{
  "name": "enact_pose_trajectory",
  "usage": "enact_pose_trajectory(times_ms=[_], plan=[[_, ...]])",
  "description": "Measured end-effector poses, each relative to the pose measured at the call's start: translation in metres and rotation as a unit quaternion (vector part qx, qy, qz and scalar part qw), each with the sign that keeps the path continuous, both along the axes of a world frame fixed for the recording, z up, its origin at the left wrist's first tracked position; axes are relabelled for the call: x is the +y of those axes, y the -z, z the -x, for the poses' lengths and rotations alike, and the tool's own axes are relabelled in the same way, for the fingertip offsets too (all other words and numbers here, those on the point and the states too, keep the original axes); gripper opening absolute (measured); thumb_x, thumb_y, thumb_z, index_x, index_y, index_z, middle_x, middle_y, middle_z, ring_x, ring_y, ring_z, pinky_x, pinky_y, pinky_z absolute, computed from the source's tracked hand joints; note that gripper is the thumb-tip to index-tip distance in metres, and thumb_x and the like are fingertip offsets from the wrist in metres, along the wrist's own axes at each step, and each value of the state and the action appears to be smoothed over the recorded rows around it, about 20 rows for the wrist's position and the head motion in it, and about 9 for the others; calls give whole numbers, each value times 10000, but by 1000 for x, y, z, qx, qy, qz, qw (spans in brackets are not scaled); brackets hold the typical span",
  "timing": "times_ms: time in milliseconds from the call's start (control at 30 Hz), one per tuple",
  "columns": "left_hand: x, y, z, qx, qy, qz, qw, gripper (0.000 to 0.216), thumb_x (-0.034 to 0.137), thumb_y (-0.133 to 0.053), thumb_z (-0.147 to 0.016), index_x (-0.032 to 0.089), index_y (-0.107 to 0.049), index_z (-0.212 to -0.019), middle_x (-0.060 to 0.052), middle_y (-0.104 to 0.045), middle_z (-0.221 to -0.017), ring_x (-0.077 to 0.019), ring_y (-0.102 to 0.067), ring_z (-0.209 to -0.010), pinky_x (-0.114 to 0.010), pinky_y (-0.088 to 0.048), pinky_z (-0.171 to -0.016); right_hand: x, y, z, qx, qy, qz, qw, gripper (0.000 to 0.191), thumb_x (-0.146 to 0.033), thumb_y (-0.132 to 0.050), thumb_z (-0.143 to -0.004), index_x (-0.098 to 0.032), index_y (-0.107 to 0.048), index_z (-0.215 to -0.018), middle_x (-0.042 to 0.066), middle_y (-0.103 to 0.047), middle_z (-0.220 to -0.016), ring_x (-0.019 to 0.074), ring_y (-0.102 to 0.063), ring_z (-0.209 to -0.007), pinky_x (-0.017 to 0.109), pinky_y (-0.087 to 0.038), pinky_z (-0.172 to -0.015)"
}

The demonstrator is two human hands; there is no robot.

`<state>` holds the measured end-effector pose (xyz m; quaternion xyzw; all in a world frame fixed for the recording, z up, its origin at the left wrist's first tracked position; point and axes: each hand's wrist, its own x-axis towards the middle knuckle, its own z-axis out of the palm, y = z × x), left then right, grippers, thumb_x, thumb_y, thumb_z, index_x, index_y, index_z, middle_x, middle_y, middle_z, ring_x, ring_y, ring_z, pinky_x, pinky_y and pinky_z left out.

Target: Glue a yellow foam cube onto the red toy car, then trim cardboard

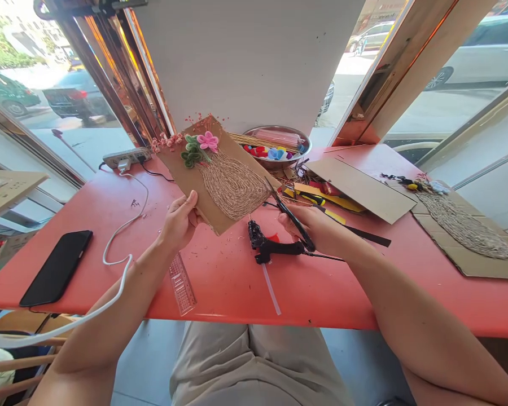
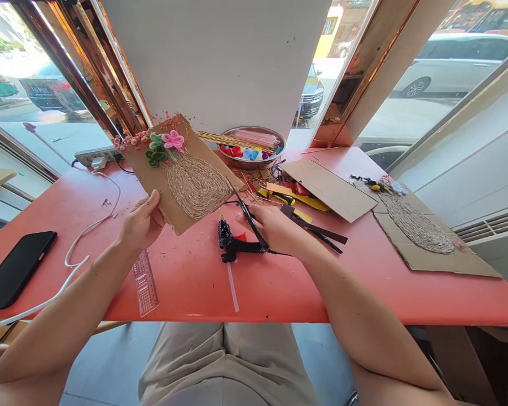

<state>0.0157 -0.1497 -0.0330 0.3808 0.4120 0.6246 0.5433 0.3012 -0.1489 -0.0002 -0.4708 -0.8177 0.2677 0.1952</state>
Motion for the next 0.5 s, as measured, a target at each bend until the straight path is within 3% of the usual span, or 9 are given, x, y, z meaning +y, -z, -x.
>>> enact_pose_trajectory(times_ms=[233,500], plan=[[-7,-2,-4,36,77,-9,996,436,480,-985,-631,183,-666,-637,-53,-713,-537,-262,-787,-598,-275,-608,-471,-8,-20,-1,73,10,86,994,780,-1052,-369,-781,-286,-390,-635,8,-493,-589,188,-493,-562,361,-402,-574],[-8,-1,-8,15,44,0,999,409,448,-979,-642,190,-671,-713,-42,-729,-575,-290,-815,-695,-324,-657,-537,-8,-13,3,178,-36,146,972,865,-1106,-364,-710,-253,-502,-714,-4,-516,-592,160,-496,-525,328,-416,-510]])
